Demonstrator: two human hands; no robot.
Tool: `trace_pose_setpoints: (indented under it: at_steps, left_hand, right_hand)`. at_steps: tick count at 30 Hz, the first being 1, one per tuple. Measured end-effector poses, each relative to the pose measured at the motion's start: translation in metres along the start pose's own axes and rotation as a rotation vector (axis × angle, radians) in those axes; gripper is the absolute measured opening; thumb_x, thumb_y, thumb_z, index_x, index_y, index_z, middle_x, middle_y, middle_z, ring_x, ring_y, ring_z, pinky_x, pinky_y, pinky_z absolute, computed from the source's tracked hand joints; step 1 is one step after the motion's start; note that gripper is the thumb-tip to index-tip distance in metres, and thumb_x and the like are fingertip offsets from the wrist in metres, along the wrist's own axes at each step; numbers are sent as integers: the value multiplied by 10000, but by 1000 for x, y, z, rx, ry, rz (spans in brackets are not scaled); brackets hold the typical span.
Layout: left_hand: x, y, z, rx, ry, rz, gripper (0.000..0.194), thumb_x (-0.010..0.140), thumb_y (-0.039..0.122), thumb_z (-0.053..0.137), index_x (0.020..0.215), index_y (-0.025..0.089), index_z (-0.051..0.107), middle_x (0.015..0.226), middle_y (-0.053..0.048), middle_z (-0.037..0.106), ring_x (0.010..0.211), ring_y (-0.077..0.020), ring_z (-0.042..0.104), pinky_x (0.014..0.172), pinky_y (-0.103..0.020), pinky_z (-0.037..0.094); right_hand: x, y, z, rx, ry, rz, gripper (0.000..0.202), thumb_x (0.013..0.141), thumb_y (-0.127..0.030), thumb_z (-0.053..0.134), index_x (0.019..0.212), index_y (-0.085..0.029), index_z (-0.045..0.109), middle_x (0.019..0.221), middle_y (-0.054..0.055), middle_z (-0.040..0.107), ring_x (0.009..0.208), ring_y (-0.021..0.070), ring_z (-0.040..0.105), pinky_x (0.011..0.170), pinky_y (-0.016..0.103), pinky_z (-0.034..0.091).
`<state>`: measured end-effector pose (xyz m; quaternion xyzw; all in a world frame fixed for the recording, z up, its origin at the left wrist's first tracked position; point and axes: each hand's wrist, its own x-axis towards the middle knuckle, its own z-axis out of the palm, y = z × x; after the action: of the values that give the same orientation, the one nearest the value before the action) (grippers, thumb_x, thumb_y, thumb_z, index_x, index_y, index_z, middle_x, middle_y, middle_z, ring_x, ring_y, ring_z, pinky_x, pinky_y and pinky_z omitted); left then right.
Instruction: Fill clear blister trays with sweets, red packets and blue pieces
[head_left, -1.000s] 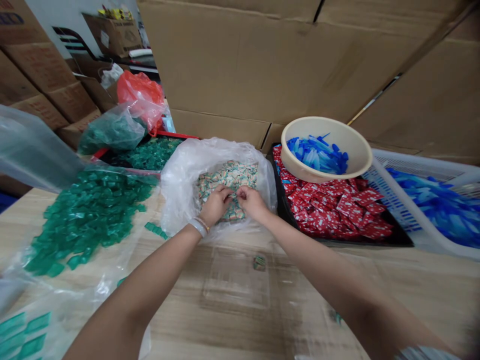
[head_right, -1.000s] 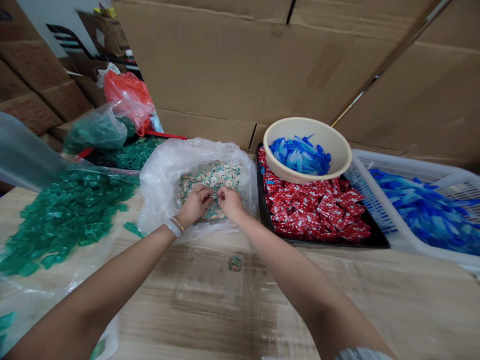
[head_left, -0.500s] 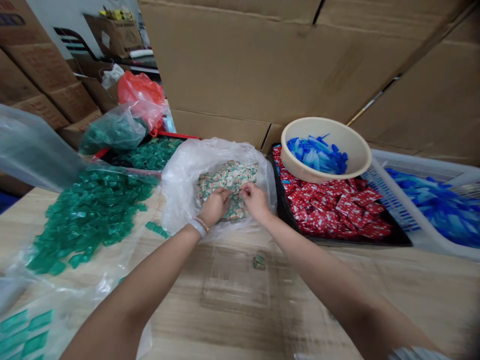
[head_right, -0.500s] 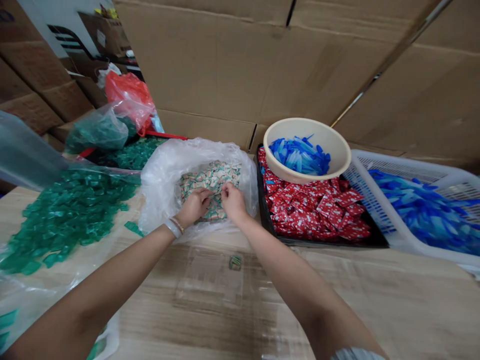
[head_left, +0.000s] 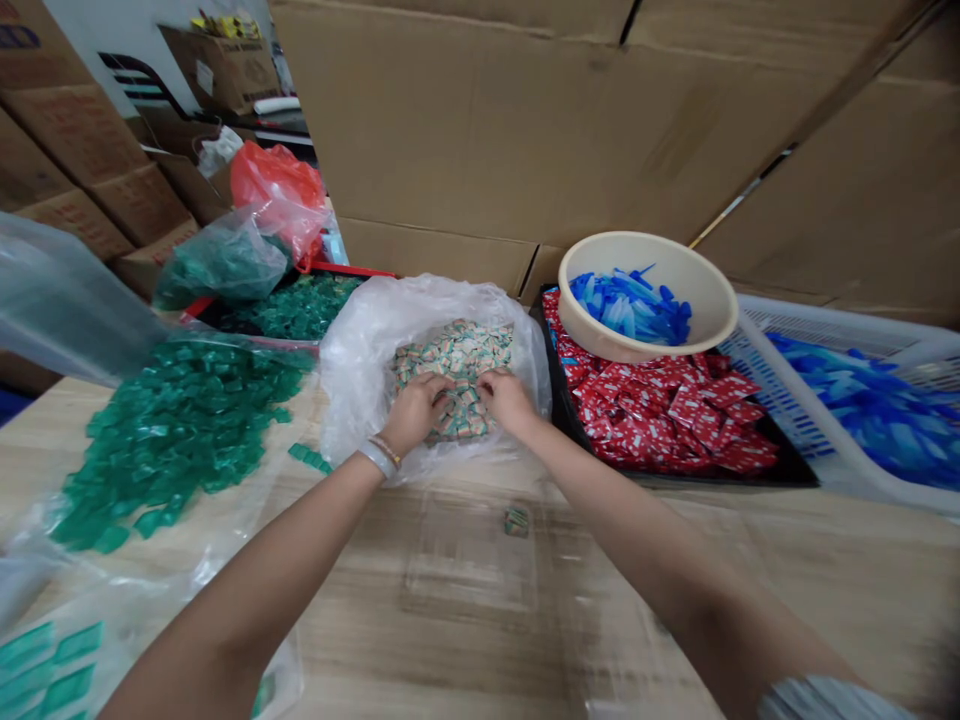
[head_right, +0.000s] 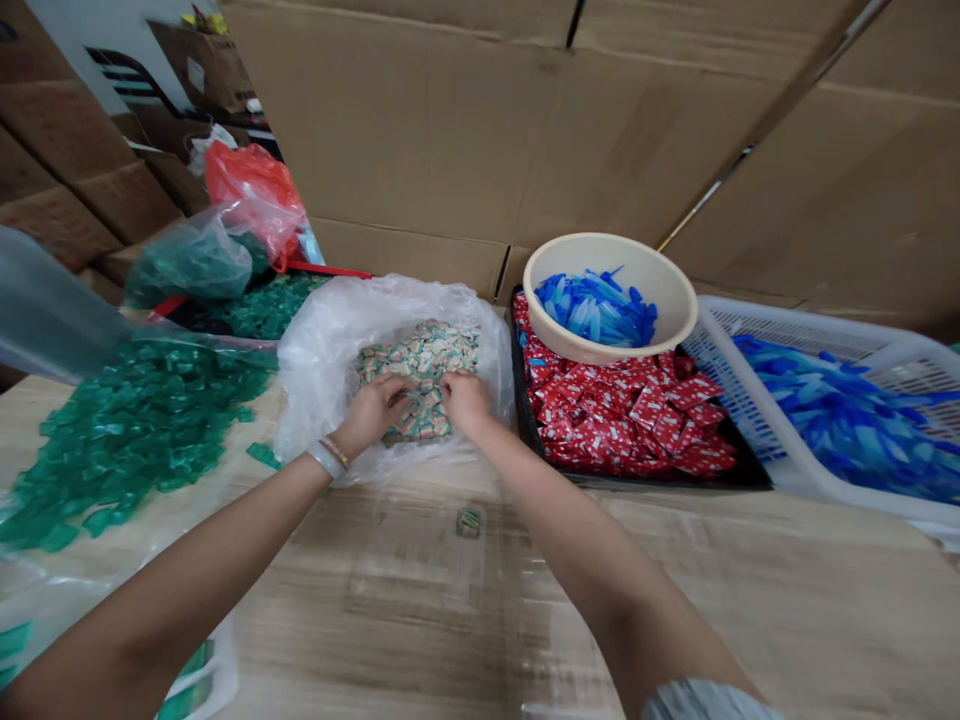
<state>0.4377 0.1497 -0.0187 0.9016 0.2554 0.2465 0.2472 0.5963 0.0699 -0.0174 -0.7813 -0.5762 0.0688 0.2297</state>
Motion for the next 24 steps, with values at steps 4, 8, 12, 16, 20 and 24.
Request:
trace_pose_setpoints:
  at_steps: [4,8,12,16,20,24]
  left_hand:
    - [-4,4,1,36,-86,-75,353,760,143,521,1113,151,533,898,-59,633,788,-157,593,727,-256,463]
    - [-2,11,2,174,-182,-101,609,759,137,528,1323,135,298,881,-84,645,748,-186,609,668,-261,458]
    - [5,17,2,222,-214,-99,427,753,128,521,1177,117,473,883,-108,647,798,-211,606,690,-275,456]
    - [5,17,4,238,-223,-66,242,755,133,508,979,126,599,870,-91,634,823,-183,588,752,-260,448]
    - [-2,16,2,279,-171,-52,186,752,145,503,878,137,639,930,-93,611,864,-176,569,789,-263,439]
    - [-8,14,-8,225,-142,-104,169,761,166,488,816,130,644,837,-94,637,779,-179,580,741,-279,446]
  right_hand:
    - [4,-13,-12,15,-29,-72,195,762,-116,450,826,-161,629,780,50,625,725,148,543,680,240,391]
    - [17,-25,-16,-36,-257,-118,180,704,-83,492,751,-166,645,696,41,635,675,155,554,636,241,383]
    - [28,-23,-7,120,-369,-120,183,646,-33,504,665,-167,628,656,2,620,647,123,546,621,216,380]
    - [28,-16,1,316,-295,13,133,617,-42,524,668,-155,574,563,-48,526,544,90,475,551,196,362]
    - [18,-4,-8,381,-144,58,134,652,-56,502,725,-152,558,583,-47,505,547,90,468,553,196,367]
    - [4,3,-15,195,-144,-113,172,693,-48,464,712,-154,598,665,-2,559,648,118,507,649,226,390]
